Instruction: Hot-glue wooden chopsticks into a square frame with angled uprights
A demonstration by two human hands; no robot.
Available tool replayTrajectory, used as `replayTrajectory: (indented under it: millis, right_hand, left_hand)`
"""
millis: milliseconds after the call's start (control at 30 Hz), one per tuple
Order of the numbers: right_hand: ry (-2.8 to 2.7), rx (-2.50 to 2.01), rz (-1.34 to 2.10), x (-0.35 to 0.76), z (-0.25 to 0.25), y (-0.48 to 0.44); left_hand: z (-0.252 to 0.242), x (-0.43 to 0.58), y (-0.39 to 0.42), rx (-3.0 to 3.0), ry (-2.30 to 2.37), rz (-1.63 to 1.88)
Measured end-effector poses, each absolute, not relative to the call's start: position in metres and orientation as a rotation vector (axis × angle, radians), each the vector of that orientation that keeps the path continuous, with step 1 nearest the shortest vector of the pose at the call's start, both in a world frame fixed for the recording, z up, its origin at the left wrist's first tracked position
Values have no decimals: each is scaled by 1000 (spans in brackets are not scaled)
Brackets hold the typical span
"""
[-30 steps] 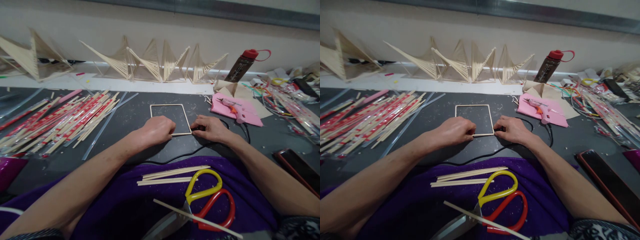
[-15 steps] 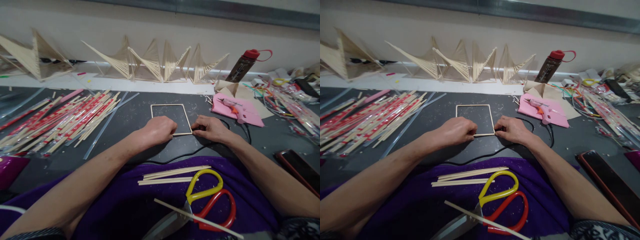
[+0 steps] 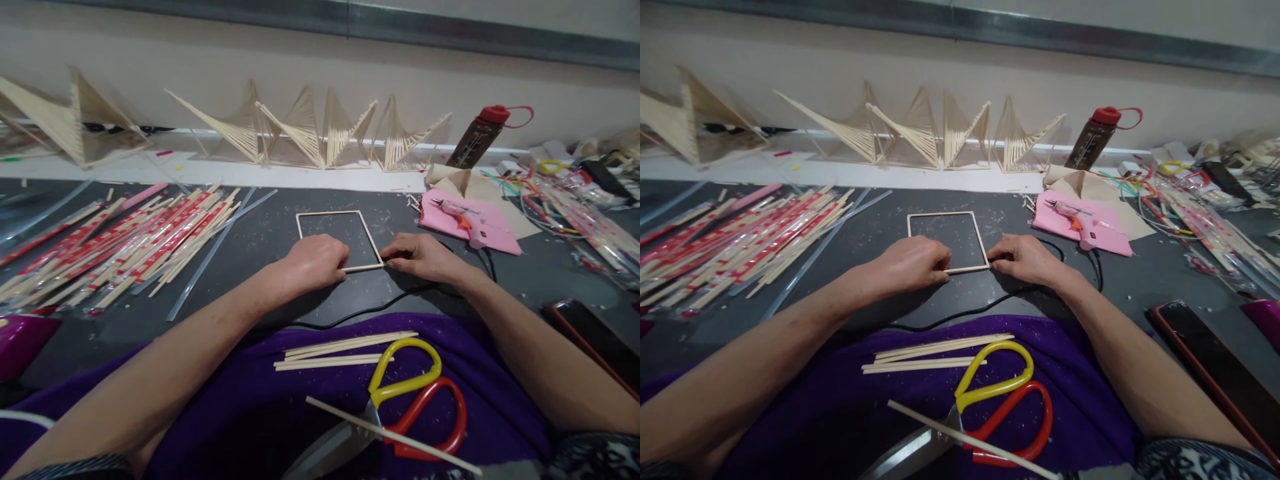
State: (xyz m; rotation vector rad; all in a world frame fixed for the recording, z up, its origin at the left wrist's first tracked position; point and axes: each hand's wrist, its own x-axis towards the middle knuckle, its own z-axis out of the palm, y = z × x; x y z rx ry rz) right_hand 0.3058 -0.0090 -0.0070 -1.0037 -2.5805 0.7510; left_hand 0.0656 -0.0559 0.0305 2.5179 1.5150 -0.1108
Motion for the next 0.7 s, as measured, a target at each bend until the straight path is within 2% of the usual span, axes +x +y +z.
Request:
replayTrajectory:
  millis: [467,700]
  right_hand:
    - [-2547,-1048,698,311,-3,-9]
    - [-2477,-939,428,303,5,-22]
  left_hand:
    - [36,57,-50,2511,1503,23]
    - [44,14,-46,2408,1636,251]
